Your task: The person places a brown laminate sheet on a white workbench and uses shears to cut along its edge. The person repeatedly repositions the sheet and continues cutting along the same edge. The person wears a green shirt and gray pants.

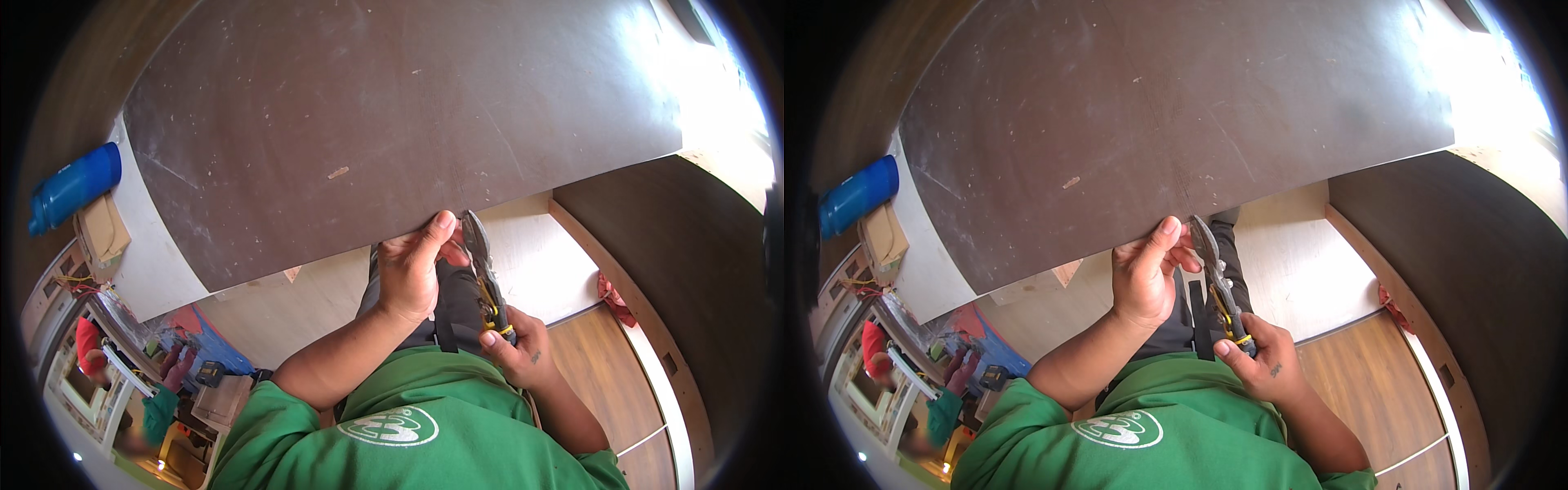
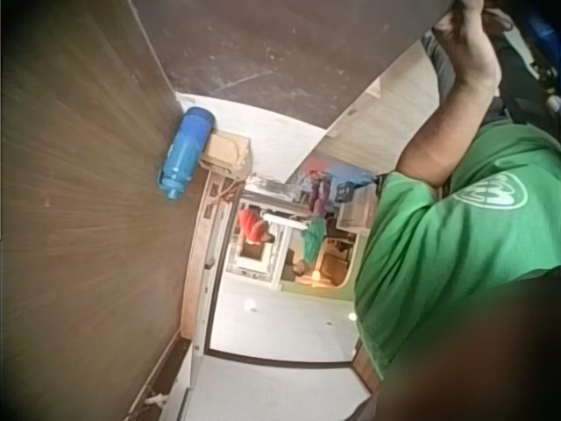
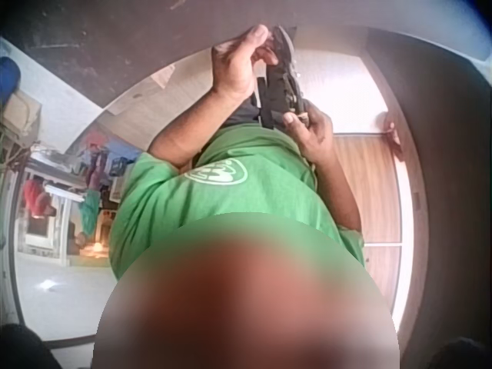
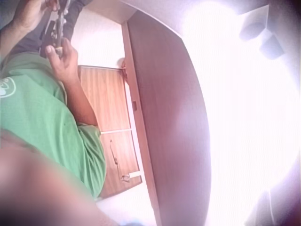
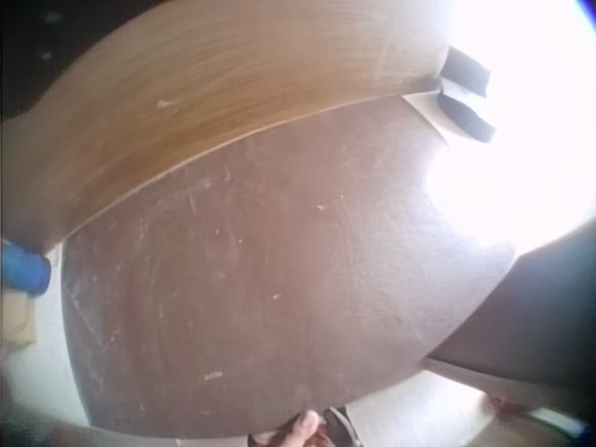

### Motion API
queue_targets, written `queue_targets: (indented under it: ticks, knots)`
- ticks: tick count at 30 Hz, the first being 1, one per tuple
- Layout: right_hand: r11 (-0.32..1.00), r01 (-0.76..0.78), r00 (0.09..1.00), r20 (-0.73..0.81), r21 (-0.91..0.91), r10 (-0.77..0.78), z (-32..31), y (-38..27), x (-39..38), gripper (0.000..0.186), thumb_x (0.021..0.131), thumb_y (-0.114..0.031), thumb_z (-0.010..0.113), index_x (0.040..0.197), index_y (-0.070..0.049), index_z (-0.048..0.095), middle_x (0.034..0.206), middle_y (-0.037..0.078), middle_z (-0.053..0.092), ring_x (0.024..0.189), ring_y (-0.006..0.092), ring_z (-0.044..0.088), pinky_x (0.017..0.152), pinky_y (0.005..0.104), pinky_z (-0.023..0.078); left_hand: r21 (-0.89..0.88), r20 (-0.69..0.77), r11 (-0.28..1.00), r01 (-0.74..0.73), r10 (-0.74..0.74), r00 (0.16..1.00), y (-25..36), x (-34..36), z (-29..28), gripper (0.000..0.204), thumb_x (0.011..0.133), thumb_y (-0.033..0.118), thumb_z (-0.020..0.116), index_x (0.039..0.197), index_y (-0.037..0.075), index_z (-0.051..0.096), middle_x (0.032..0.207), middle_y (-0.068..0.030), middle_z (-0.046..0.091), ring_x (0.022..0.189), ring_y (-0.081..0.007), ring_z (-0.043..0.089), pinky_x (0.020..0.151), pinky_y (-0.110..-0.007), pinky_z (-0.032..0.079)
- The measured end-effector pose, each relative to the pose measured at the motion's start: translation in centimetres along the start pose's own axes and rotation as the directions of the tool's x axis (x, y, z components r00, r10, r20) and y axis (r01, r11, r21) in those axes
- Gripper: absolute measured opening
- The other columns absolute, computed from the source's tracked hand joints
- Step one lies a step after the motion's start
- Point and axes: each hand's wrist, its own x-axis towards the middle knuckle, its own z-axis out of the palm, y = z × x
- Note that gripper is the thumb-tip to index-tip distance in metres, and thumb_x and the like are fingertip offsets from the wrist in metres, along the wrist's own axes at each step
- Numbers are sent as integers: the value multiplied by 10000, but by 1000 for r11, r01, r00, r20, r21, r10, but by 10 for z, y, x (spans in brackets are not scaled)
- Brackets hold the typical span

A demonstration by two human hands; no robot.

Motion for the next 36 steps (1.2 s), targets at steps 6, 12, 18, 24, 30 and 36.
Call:
queue_targets:
  ticks: [6,12,18,24,30,36]
  knots:
    - [999,8,999,-45,-39,-10,2,6,-2,404,968,-329,825,992,42,666,750,49,551,728,131,480,650,325,450,-5,2,1000,-12,12,1000,-1,0,-2,198,1066,198,730,1027,10,778,940,-108,768,669,-187,716,591,-312,612]
    - [997,16,999,-36,-70,-19,2,9,6,410,1008,-389,780,1067,3,679,775,2,654,672,89,631,624,268,511,-5,31,1000,3,-3,1000,-1,6,-4,186,1058,194,737,1030,15,778,955,-107,765,683,-197,719,593,-318,611]
    - [1000,-27,998,-59,3,28,4,0,2,380,974,-293,817,1088,54,715,783,35,602,742,119,519,684,311,473,-28,28,1000,8,-7,1000,-3,6,-6,169,1051,180,742,1047,16,783,969,-112,776,718,-208,730,607,-325,616]
    - [1000,-23,998,-50,18,23,4,-3,3,372,976,-296,813,1053,50,699,814,56,605,788,125,516,714,322,472,-42,38,999,9,-7,999,-3,6,-7,164,1047,173,745,1050,15,787,974,-117,786,732,-209,737,607,-326,618]
    - [999,-14,999,-44,35,16,5,-2,4,415,976,-342,811,1023,48,677,793,57,581,763,129,498,687,322,455,-20,32,1000,6,-6,999,-3,6,-8,168,1045,179,748,1043,16,792,959,-122,791,712,-212,739,608,-324,617]
    - [999,18,999,-52,27,-16,6,1,5,408,978,-343,812,982,40,671,752,36,557,729,123,487,655,320,446,-30,25,1000,8,-7,1000,-4,6,-7,178,1045,185,748,1033,12,792,946,-126,790,697,-215,740,613,-325,615]
